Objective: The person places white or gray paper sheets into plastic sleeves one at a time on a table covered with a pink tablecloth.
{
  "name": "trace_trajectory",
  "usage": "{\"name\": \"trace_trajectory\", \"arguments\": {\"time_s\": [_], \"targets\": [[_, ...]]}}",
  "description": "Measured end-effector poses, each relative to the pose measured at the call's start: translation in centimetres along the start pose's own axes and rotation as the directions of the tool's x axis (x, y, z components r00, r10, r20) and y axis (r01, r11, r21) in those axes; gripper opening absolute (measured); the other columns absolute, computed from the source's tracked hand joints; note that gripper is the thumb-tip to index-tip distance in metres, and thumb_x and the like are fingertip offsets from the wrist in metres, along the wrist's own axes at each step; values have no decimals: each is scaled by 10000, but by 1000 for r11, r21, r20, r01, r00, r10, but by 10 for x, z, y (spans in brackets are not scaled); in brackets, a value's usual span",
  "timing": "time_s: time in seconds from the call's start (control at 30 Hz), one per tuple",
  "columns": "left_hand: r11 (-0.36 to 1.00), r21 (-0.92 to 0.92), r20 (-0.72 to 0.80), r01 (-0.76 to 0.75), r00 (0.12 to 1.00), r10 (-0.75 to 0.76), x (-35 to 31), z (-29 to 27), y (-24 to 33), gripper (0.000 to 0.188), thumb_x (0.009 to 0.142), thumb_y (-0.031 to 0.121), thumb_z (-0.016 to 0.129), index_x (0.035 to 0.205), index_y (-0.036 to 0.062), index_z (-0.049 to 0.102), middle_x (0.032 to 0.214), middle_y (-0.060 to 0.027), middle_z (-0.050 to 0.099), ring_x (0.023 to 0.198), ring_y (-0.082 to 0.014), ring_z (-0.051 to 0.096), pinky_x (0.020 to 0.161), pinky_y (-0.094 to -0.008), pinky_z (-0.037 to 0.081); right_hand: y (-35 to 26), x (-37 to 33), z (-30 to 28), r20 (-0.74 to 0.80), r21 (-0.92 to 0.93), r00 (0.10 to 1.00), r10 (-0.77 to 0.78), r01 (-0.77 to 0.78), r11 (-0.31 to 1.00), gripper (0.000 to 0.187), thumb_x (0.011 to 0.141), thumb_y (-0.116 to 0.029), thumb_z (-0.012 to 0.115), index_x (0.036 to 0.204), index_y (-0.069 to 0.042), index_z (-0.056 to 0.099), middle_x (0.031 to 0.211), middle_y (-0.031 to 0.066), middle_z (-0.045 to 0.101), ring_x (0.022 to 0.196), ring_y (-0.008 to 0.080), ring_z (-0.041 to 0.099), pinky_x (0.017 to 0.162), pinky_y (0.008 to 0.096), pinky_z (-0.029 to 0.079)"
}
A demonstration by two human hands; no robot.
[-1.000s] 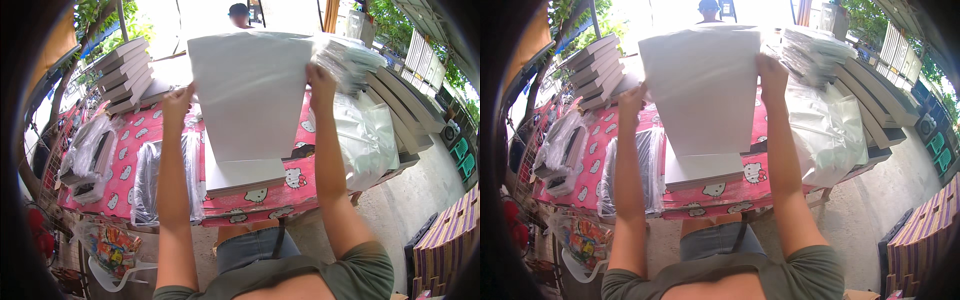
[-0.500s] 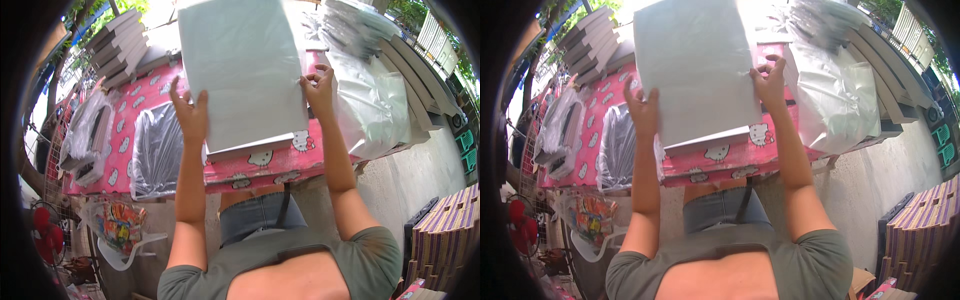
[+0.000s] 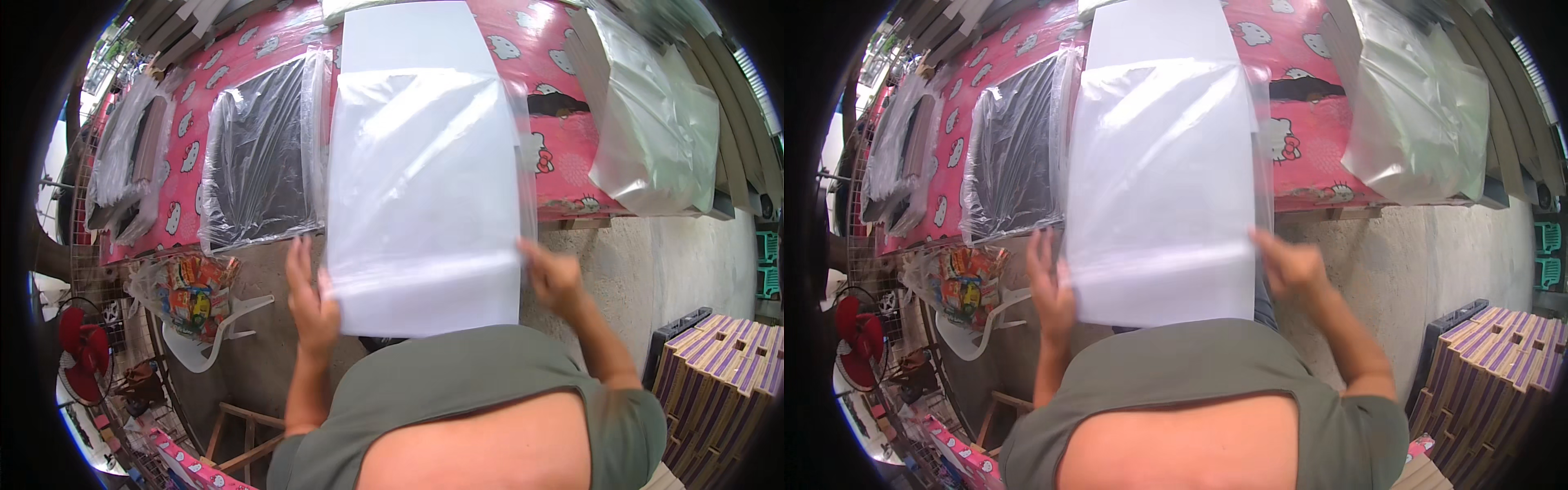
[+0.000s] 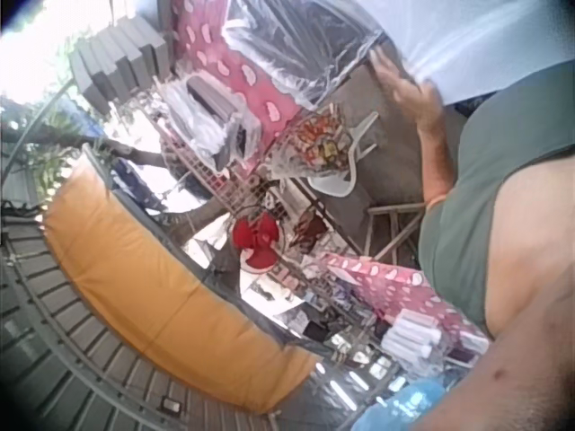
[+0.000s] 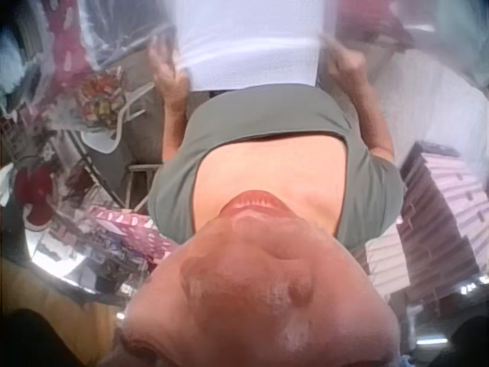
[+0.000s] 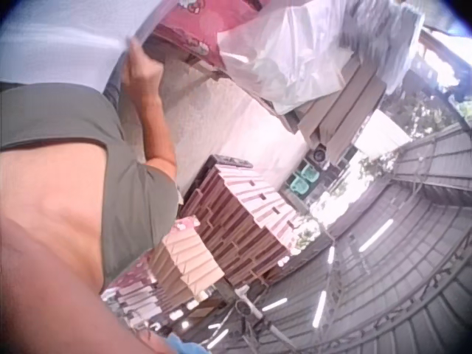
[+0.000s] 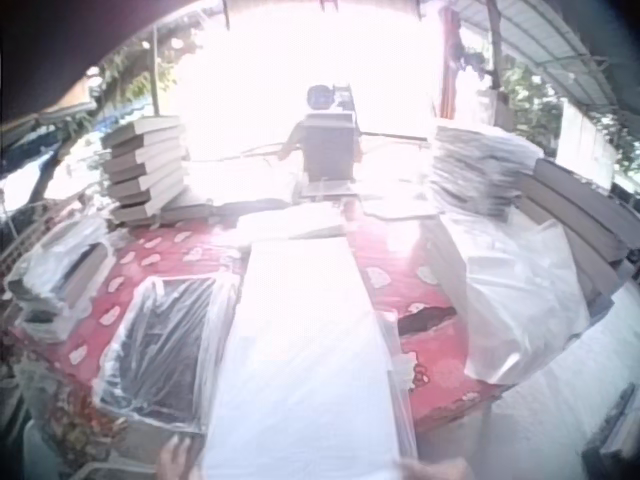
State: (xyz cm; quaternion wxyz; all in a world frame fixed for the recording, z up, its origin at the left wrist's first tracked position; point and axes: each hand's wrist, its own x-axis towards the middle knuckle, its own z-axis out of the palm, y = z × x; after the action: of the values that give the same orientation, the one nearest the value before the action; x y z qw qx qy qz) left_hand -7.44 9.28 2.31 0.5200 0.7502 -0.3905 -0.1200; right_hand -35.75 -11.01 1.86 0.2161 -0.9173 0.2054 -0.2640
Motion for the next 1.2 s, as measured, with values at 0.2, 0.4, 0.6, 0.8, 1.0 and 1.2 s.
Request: {"name": "trace_trajectory", "arguments": {"time_s": [0.2,0.4,0.6,0.8,1.0,1.2], "targets": [[932,-354,-434,-84,897,-83,-70,33,-6,266,843,-62,323,1048,-17,488,1285,-235,393,1169,-261,427,984,-370,332,-51,-51,-9,119,195,979,169,-190,962,524,627,61,590,1143,-25,547,601,74,484,499,217,488,491,297,437],[921,236,-667,-311,637,386,58,-10,-37,202,780,-87,328,704,12,487,1101,-178,554,1007,-254,519,909,-409,391,-53,53,53,-26,138,996,-89,91,986,485,658,-24,657,1131,-24,549,715,130,495,628,290,521,585,344,451],[960,278,-870,22,429,242,114,-113,-101,213,652,-65,362,634,9,562,865,-116,635,865,-256,572,803,-363,426,-95,173,161,-63,274,953,-298,304,913,319,735,-128,631,1009,29,593,762,137,577,647,242,583,561,324,483],[708,600,-749,373,574,332,105,-102,-139,385,730,52,449,1067,187,575,1362,-234,230,1221,-364,329,944,-488,284,-98,167,224,-63,19,928,-367,368,930,209,747,-188,599,890,-37,614,673,64,546,604,206,564,490,329,460],[708,706,-463,-8,751,471,77,-16,-128,295,909,197,375,1090,36,542,1179,-166,484,1169,-318,365,988,-447,266,-36,153,56,-242,28,911,-335,351,936,169,701,-65,581,862,-95,623,780,82,607,690,246,583,609,379,473],[880,454,-591,144,787,176,83,0,-103,262,891,213,462,1057,42,569,1262,-95,405,1183,-259,354,989,-420,274,85,90,-109,-165,-912,905,392,-291,288,200,679,-143,669,851,-74,596,907,95,546,905,255,528,746,373,419]]}}
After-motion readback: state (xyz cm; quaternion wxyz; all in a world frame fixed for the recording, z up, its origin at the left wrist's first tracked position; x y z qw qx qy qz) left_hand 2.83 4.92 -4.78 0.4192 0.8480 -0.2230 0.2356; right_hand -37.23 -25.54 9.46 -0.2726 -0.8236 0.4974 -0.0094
